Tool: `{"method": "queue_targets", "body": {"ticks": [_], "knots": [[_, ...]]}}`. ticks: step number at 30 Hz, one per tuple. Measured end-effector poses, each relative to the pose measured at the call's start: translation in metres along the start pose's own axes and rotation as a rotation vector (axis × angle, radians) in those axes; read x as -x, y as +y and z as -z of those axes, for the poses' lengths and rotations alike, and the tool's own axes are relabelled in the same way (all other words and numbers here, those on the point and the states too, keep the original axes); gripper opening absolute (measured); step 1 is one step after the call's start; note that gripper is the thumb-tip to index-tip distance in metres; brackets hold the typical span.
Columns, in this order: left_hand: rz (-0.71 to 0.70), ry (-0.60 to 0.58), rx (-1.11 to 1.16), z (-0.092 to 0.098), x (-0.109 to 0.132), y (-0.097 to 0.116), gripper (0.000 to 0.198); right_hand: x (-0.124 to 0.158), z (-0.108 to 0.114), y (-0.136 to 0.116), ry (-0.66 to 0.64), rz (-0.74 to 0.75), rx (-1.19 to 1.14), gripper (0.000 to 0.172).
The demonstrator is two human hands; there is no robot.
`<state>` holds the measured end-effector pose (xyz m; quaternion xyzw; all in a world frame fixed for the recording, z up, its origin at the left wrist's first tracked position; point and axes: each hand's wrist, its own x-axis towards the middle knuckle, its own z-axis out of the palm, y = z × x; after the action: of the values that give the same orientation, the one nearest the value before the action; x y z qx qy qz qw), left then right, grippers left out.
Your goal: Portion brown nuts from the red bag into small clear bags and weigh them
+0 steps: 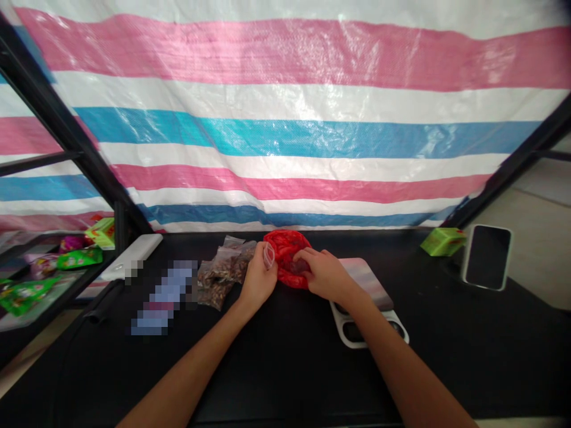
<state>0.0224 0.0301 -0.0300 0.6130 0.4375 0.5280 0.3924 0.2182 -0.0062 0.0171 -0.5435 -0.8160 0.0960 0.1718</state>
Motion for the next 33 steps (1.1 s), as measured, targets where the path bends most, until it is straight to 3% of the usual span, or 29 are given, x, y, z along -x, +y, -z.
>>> {"method": "queue_targets", "body": {"ticks": [6, 10, 20, 25, 30, 33], "knots": [[0.114, 0.030, 0.202, -0.008, 0.003, -0.002, 0.025, 0.001, -0.002, 0.001, -0.013, 0.009, 0.038, 0.041], [0.182, 0.075, 0.206, -0.009, 0.003, -0.001, 0.023, 0.001, -0.001, 0.004, 0.014, -0.009, 0.049, 0.039], [0.180, 0.058, 0.228, -0.011, 0.005, 0.001, 0.023, 0.000, 0.002, 0.008, 0.036, -0.051, 0.072, 0.040], [0.105, 0.057, 0.173, -0.010, 0.007, 0.000, 0.020, 0.001, 0.002, 0.010, 0.024, -0.041, 0.091, 0.040], [0.257, 0.006, 0.128, -0.010, 0.010, 0.004, 0.034, 0.001, -0.001, 0.008, 0.019, -0.024, 0.081, 0.040], [0.213, 0.004, 0.149, -0.012, 0.010, 0.004, 0.040, 0.000, -0.002, 0.006, 0.002, -0.022, 0.071, 0.039]]}}
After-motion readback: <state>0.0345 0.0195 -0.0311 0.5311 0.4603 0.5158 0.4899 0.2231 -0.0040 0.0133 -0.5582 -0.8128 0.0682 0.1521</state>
